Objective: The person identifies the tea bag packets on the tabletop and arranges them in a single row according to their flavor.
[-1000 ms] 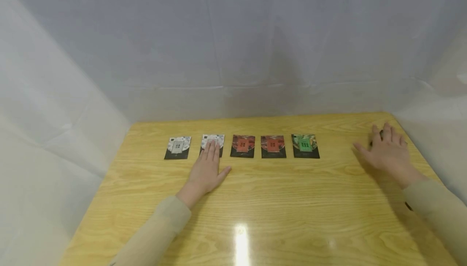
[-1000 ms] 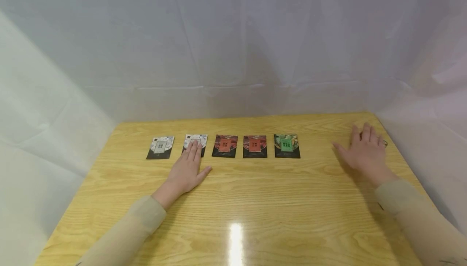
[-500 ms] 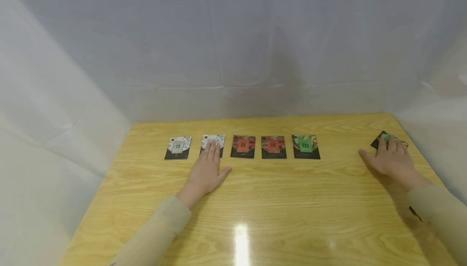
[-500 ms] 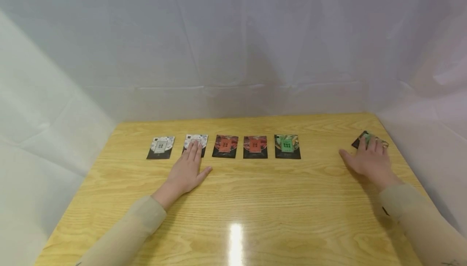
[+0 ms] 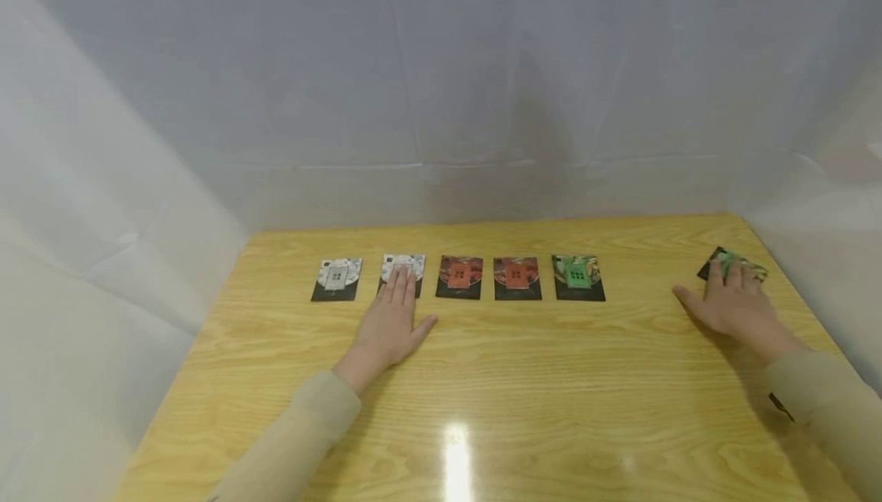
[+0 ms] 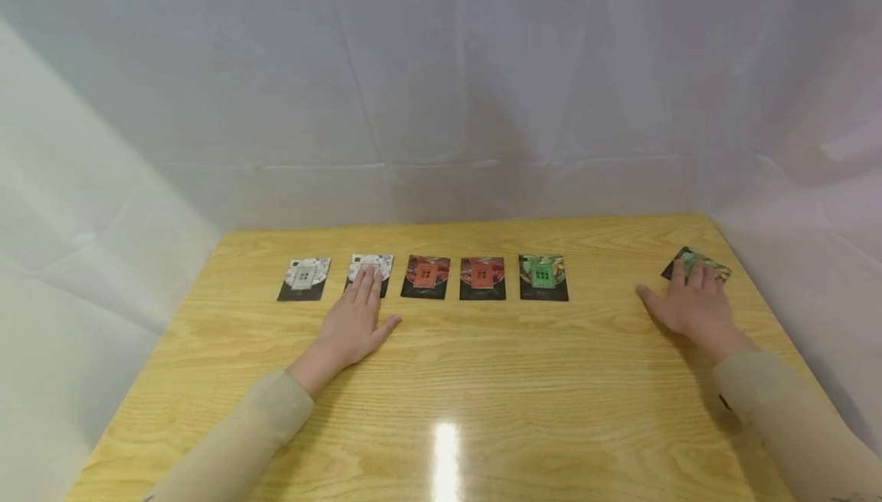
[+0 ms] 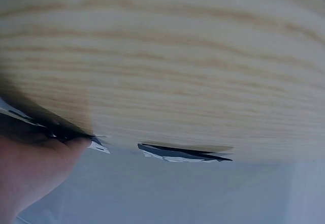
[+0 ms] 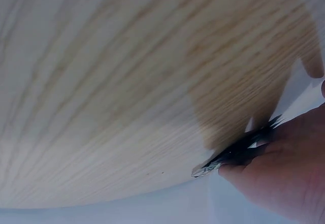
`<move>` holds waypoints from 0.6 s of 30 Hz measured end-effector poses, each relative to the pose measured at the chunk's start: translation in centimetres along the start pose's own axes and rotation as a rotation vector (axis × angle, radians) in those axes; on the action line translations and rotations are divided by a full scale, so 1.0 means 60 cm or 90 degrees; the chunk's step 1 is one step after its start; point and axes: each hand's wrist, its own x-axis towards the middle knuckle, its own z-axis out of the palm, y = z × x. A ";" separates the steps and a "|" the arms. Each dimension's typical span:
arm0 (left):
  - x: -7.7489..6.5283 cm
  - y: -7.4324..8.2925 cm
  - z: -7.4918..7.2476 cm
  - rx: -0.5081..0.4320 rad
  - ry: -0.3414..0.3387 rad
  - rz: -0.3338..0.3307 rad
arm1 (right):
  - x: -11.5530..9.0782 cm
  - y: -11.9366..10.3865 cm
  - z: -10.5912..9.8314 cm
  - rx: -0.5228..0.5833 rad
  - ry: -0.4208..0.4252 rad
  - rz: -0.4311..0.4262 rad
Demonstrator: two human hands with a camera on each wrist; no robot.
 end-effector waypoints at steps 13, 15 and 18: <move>0.001 -0.002 0.004 -0.002 0.000 0.000 | 0.003 -0.028 0.010 -0.028 0.022 -0.048; 0.001 -0.002 0.005 -0.003 -0.001 0.002 | 0.004 -0.034 0.012 -0.031 0.025 -0.062; -0.001 -0.002 0.004 -0.004 0.004 0.004 | 0.006 -0.044 0.016 -0.035 0.030 -0.085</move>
